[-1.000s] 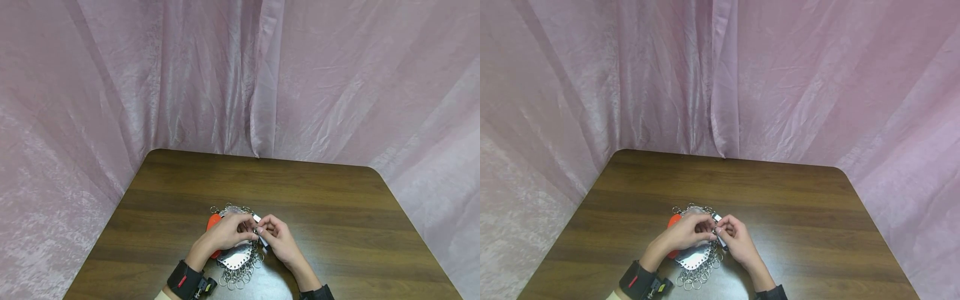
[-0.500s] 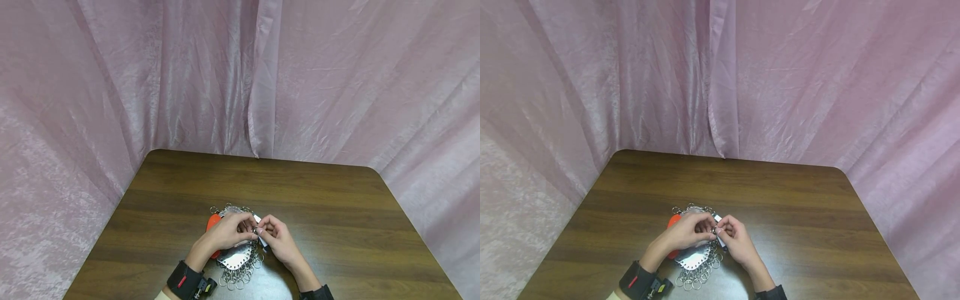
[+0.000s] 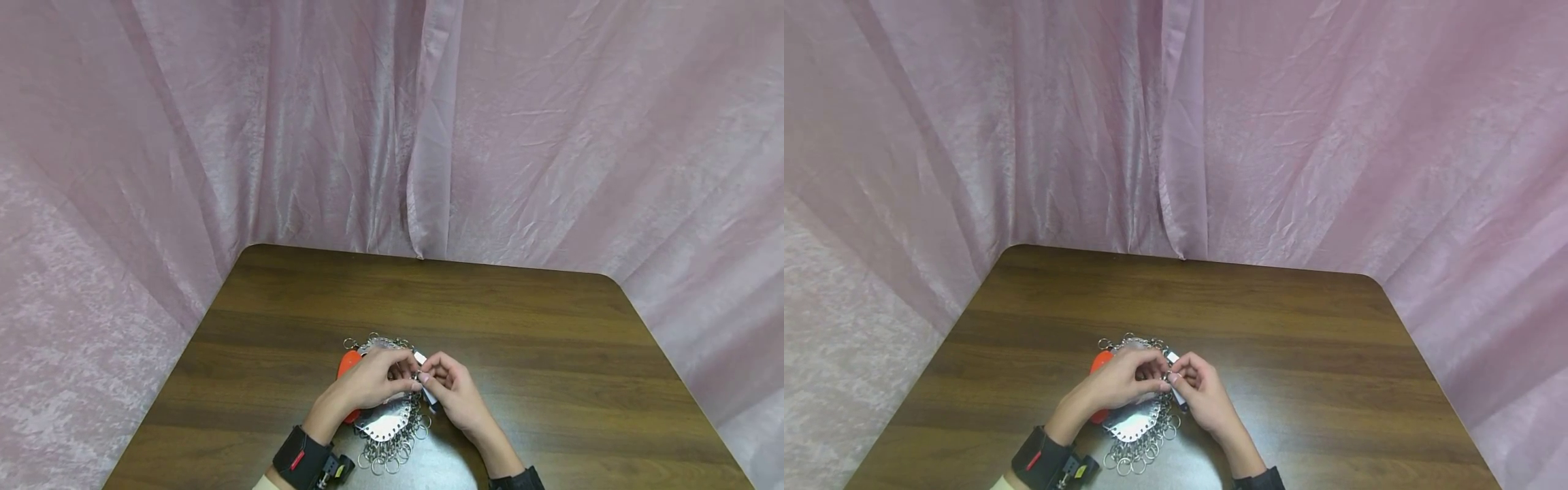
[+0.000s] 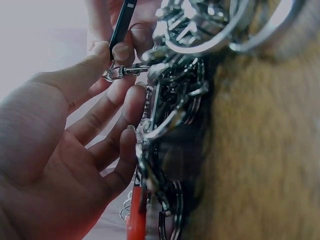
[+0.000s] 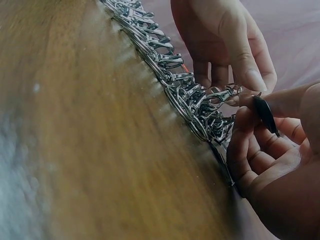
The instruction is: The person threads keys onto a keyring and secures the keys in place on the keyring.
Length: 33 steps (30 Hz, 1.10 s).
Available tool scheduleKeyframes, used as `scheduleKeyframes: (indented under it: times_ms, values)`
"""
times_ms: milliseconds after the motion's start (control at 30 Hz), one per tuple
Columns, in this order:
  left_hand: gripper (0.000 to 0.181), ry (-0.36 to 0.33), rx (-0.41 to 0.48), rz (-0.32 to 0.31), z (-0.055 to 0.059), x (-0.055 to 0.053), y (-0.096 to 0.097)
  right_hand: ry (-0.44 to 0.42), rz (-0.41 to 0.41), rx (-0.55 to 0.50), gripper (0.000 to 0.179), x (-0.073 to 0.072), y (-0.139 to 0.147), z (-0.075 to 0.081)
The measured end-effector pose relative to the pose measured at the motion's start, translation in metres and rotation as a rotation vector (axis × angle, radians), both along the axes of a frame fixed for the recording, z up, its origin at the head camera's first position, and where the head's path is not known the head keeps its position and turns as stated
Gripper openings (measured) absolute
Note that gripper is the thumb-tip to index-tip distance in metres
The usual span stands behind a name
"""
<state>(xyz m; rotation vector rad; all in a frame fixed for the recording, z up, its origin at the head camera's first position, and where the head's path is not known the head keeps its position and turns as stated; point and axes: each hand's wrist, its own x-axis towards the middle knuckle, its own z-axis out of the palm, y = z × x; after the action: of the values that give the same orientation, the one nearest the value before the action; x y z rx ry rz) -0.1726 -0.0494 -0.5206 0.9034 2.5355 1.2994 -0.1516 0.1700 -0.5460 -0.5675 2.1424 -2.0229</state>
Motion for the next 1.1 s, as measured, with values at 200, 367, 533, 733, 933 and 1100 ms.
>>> scheduleKeyframes:
  times_ms: [200, 367, 533, 733, 933, 1100]
  values:
    - [0.018, -0.010, -0.003, 0.006, -0.0016, -0.0008, 0.0001, -0.002, 0.004, 0.010, 0.009, -0.0001, 0.0000, 0.0001]
    - [0.023, -0.047, 0.001, 0.011, -0.0008, -0.0008, 0.0000, -0.002, -0.003, 0.008, 0.011, 0.0002, -0.0007, 0.0001]
    - [0.025, -0.064, 0.008, 0.005, -0.0001, -0.0004, -0.0003, -0.006, -0.012, -0.011, 0.011, 0.0003, -0.0011, 0.0000]
    - [0.022, -0.046, 0.009, 0.001, 0.0004, 0.0002, -0.0010, 0.000, -0.012, -0.008, 0.011, 0.0007, -0.0011, 0.0006]
    - [0.020, -0.025, -0.010, -0.004, 0.0006, 0.0008, -0.0014, 0.005, -0.008, 0.003, 0.010, 0.0011, -0.0012, 0.0013]
    - [0.020, -0.020, -0.016, -0.009, -0.0002, 0.0008, -0.0019, 0.009, -0.007, 0.012, 0.010, 0.0017, -0.0012, 0.0016]
